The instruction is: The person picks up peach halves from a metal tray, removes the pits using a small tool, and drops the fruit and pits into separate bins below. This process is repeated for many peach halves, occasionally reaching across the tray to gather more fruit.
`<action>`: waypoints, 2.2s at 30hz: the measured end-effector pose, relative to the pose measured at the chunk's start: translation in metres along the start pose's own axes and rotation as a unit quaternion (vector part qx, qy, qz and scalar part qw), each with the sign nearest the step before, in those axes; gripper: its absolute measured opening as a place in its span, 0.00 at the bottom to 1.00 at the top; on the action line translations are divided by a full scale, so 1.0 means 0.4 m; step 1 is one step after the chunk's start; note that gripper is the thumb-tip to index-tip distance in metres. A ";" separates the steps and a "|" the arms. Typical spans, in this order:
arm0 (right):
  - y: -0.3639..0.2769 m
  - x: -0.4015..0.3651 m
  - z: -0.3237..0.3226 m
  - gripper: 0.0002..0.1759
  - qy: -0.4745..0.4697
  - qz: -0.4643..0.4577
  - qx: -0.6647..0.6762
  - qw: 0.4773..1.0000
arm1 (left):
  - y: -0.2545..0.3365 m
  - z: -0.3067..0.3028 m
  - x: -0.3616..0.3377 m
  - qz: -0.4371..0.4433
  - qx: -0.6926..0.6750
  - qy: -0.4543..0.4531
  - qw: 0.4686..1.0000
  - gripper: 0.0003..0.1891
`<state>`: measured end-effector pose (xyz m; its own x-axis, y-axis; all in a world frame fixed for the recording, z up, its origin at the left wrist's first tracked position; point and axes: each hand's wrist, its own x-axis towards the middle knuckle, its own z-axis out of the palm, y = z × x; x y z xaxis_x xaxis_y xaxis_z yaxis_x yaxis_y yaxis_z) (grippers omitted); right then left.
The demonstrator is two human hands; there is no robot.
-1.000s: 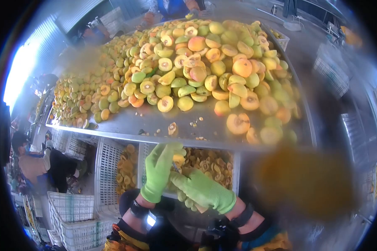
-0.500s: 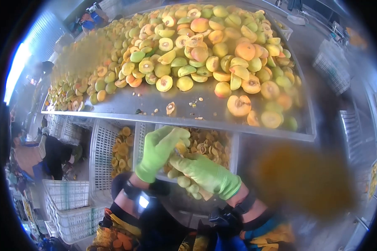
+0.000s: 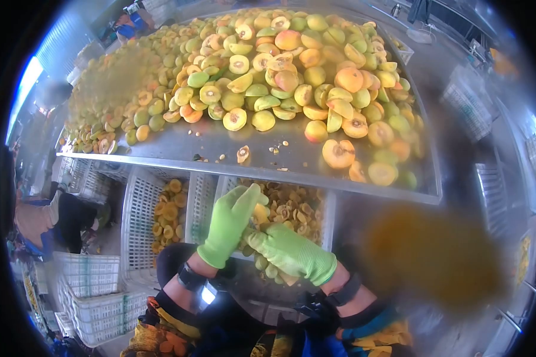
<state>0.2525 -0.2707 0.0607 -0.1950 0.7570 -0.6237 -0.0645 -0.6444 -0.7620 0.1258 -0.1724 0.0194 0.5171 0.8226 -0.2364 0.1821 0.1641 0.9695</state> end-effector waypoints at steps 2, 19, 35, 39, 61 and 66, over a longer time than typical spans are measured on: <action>0.006 0.006 -0.005 0.32 -0.040 0.019 0.045 0.998 | 0.025 -0.023 0.005 -0.049 -0.016 -0.055 0.997 0.17; 0.058 0.003 -0.024 0.25 -0.133 0.040 0.232 0.963 | -0.008 -0.001 0.001 0.027 -0.124 -0.154 0.980 0.13; 0.065 -0.001 0.007 0.18 -0.023 0.032 0.172 0.984 | -0.006 -0.015 0.033 -0.006 0.029 -0.260 0.965 0.12; 0.059 -0.031 -0.012 0.19 -0.019 0.052 0.140 0.989 | -0.020 -0.006 0.026 0.012 -0.009 -0.266 0.964 0.13; 0.154 0.091 -0.036 0.15 0.304 -0.129 -0.341 0.880 | -0.015 -0.186 -0.047 0.059 -0.486 0.067 0.869 0.24; 0.242 0.106 -0.075 0.15 0.367 -0.175 -0.361 0.839 | -0.059 -0.475 -0.176 0.114 0.015 0.322 0.940 0.19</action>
<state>0.2674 -0.2975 -0.0449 0.3856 0.9194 -0.0775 0.6687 -0.3363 -0.6631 -0.0738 -0.1307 0.0254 -0.0656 0.9951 0.0746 0.1563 -0.0636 0.9857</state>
